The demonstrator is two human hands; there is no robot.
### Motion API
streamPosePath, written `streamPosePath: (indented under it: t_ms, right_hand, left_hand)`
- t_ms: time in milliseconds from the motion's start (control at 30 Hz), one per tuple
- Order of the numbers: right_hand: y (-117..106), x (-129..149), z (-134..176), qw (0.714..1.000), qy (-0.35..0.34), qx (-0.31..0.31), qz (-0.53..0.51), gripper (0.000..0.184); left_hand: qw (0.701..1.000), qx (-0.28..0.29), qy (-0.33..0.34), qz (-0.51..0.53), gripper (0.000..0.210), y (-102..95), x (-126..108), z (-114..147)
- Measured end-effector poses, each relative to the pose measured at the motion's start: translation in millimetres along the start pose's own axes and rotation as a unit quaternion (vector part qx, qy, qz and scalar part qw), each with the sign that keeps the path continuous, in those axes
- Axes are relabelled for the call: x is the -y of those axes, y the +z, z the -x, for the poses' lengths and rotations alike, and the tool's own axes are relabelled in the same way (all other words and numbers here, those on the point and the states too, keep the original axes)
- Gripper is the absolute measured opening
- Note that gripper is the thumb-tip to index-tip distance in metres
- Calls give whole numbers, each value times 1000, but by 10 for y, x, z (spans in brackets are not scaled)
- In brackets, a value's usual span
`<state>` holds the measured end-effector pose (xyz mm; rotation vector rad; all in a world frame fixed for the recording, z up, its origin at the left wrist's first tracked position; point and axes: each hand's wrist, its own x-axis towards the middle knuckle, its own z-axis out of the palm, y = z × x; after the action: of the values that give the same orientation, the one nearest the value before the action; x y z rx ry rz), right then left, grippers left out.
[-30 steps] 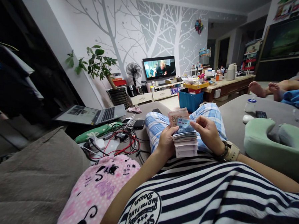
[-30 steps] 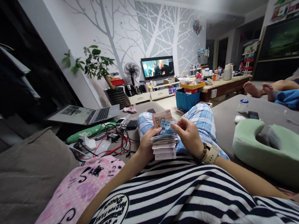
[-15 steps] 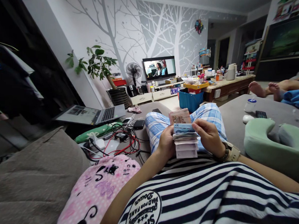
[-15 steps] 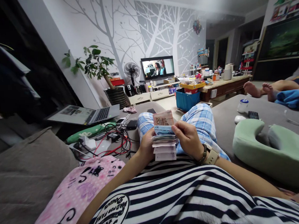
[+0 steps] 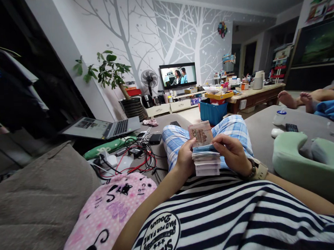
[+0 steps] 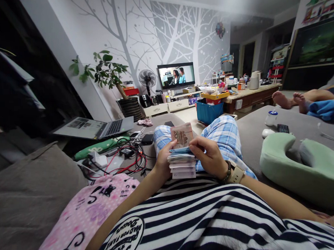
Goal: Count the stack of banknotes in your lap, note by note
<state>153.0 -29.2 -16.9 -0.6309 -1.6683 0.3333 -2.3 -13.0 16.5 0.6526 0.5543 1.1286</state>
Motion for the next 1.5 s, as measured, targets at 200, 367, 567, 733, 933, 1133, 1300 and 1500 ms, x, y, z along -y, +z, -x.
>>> streamPosePath:
  t_ms: [200,367,567,733,933,1133,1300,1500]
  right_hand:
    - [-16,34,-8,999,-23,32,-21,26]
    - [-21,60,-18,997,-40,49,-34,27]
    - [-17,71,-29,996,-52,54,-42,24]
    - [-19,74,-31,997,-44,58,-39,25]
    - [-24,63,-36,995,-46,73,-41,25]
    - [-29,74,-37,995,-38,86,-38,29]
    - [-38,86,-40,992,-44,105,-52,40]
    - [-9,32,-37,999,0,45,-24,38]
  left_hand:
    - [999,-25,22,-9,32,-21,12,-34]
    - [999,-29,29,-13,31,-27,19,-45]
    - [998,-44,37,-11,31,-25,18,-48]
    - [997,-51,64,-6,22,-72,36,-99]
    - [995,-64,80,7,15,-86,43,-125]
    - [995,-58,75,12,9,-93,60,-142]
    - [995,-55,81,17,6,-101,73,-152]
    - [992,-50,118,-19,3,-130,84,-131]
